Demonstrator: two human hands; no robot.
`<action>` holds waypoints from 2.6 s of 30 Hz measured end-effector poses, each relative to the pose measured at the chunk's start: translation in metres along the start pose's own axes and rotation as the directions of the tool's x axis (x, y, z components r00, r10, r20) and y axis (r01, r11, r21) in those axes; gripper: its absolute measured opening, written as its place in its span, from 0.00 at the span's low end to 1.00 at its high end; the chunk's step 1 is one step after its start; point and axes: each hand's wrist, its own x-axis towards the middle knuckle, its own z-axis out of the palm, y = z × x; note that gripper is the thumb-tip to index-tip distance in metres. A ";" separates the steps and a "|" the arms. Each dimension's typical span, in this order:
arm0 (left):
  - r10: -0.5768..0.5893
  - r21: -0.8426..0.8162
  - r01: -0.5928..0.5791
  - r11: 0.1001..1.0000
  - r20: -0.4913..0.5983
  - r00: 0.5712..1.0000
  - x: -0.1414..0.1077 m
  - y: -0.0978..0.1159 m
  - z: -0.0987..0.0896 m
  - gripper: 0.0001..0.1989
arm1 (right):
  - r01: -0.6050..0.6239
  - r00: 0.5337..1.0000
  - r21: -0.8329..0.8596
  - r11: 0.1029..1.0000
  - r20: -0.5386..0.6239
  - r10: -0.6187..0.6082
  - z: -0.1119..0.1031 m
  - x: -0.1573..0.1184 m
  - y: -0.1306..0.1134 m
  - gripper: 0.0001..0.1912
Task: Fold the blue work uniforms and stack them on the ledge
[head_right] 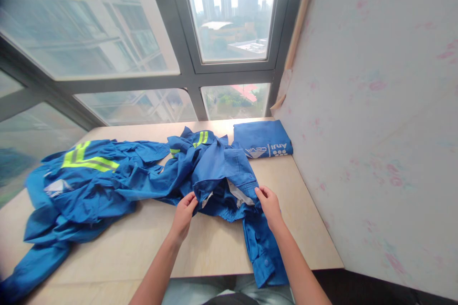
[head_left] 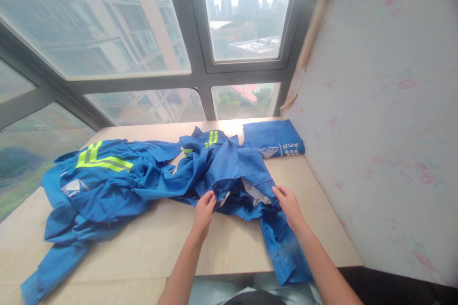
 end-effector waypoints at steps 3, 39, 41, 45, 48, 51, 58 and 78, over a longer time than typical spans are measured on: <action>-0.060 -0.107 0.062 0.992 0.019 0.998 0.001 0.001 0.000 0.19 | -0.003 1.000 0.044 0.999 0.014 0.003 -0.002 -0.001 -0.004 0.26; 0.002 0.068 0.011 0.998 -0.197 0.980 -0.068 -0.017 -0.007 0.13 | -0.323 0.945 0.593 0.738 0.243 0.218 -0.021 -0.054 0.009 0.17; -0.025 -0.006 0.025 1.000 0.069 0.997 -0.060 -0.002 0.031 0.16 | -0.280 0.953 0.498 0.821 0.249 0.174 -0.012 -0.055 0.003 0.20; -0.073 -0.120 0.106 0.987 0.247 0.966 -0.028 0.019 0.087 0.20 | -0.041 0.888 0.119 0.992 0.460 -0.018 -0.001 -0.062 -0.006 0.16; -0.167 -0.245 0.216 0.945 0.208 0.964 -0.005 0.021 0.104 0.24 | 0.226 0.732 -0.179 0.958 0.679 -0.046 0.004 -0.074 -0.005 0.15; -0.259 -0.397 0.360 0.844 0.286 0.923 0.006 0.019 0.108 0.28 | 0.402 0.586 -0.316 0.859 0.810 0.024 0.006 -0.085 -0.004 0.13; -0.174 -0.292 0.355 0.888 0.502 0.847 -0.009 0.024 0.118 0.22 | 0.189 0.697 -0.420 0.888 0.695 0.180 -0.017 -0.052 -0.045 0.21; 0.028 0.143 -0.048 0.989 0.140 0.990 -0.033 0.014 0.095 0.02 | -0.153 0.982 0.300 0.941 0.149 0.112 -0.004 0.052 -0.036 0.14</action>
